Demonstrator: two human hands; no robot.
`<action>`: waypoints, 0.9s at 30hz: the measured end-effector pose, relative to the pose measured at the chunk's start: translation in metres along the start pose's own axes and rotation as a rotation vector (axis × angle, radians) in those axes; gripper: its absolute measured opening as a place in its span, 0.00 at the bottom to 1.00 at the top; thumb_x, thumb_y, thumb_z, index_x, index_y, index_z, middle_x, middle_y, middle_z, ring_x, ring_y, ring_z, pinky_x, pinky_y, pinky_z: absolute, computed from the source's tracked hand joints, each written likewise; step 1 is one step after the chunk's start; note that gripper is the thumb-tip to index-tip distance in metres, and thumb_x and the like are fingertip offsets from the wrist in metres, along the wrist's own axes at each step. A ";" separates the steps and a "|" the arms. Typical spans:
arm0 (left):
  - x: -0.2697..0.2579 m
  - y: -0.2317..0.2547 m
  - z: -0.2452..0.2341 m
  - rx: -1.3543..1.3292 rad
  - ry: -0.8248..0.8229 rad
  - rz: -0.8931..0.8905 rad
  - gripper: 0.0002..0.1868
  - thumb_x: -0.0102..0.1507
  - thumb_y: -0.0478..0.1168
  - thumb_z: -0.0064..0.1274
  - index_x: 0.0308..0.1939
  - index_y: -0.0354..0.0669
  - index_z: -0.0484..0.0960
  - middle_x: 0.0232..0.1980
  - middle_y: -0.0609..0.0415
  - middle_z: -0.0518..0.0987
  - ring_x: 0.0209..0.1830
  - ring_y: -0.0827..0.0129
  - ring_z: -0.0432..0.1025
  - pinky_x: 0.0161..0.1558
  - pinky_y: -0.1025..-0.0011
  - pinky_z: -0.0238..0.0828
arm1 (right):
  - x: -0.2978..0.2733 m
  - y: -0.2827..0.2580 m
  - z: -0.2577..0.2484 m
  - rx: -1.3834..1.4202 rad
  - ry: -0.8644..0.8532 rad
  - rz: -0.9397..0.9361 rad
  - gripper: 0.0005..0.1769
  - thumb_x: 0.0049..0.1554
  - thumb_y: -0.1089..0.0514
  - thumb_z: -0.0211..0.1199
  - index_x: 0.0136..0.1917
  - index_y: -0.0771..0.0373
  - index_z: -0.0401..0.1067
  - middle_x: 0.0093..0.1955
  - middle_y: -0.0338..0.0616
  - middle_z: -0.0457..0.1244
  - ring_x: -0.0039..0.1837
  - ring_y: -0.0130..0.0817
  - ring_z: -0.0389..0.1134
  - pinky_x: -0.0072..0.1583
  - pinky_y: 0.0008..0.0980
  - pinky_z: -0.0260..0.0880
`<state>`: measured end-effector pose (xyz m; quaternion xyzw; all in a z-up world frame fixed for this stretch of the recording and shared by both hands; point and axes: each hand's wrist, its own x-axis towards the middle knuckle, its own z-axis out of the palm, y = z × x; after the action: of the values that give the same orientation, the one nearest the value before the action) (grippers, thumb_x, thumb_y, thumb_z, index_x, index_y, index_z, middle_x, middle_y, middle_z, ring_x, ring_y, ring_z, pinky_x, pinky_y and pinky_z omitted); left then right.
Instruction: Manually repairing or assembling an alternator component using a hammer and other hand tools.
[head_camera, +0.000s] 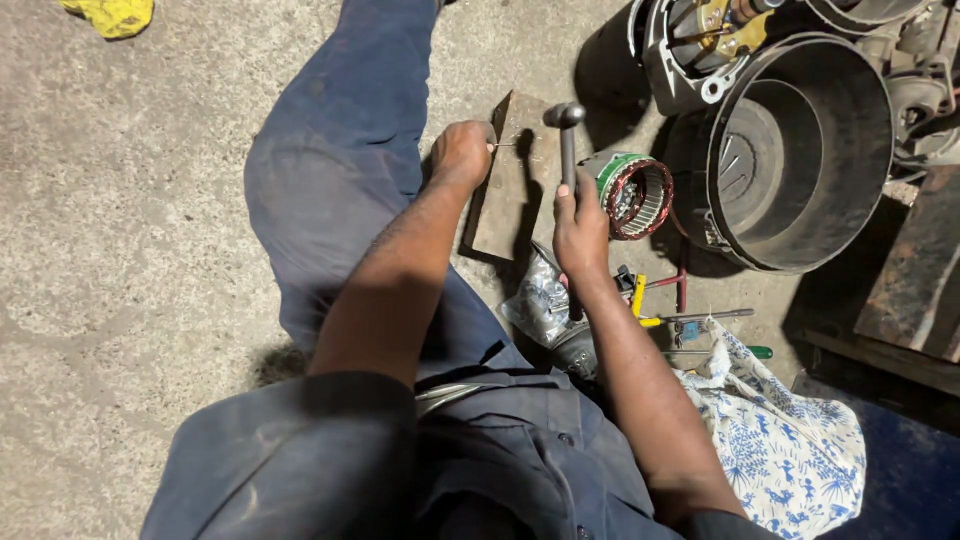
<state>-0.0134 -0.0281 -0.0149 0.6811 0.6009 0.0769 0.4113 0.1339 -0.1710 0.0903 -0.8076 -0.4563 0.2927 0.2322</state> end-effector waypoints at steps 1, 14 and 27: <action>0.001 0.000 0.001 -0.001 -0.002 0.003 0.11 0.64 0.36 0.52 0.44 0.54 0.88 0.48 0.40 0.82 0.50 0.43 0.77 0.49 0.51 0.74 | -0.001 0.004 -0.001 -0.002 0.003 0.002 0.24 0.68 0.49 0.52 0.73 0.62 0.63 0.38 0.48 0.67 0.39 0.37 0.70 0.44 0.40 0.70; 0.003 0.000 -0.008 0.019 -0.158 -0.030 0.18 0.60 0.34 0.50 0.49 0.59 0.86 0.52 0.42 0.81 0.55 0.46 0.75 0.55 0.53 0.72 | -0.009 -0.007 0.004 0.048 -0.038 0.041 0.25 0.67 0.49 0.52 0.73 0.61 0.63 0.39 0.50 0.67 0.41 0.38 0.70 0.48 0.41 0.71; 0.000 -0.003 -0.005 0.055 0.038 0.170 0.07 0.62 0.37 0.55 0.41 0.48 0.87 0.47 0.43 0.83 0.49 0.44 0.76 0.49 0.50 0.73 | -0.008 -0.009 0.005 0.038 -0.028 0.116 0.26 0.67 0.48 0.50 0.75 0.60 0.60 0.43 0.58 0.69 0.45 0.48 0.73 0.51 0.49 0.73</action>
<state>-0.0187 -0.0263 -0.0140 0.7391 0.5505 0.1078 0.3729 0.1215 -0.1733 0.0951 -0.8240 -0.4063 0.3254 0.2237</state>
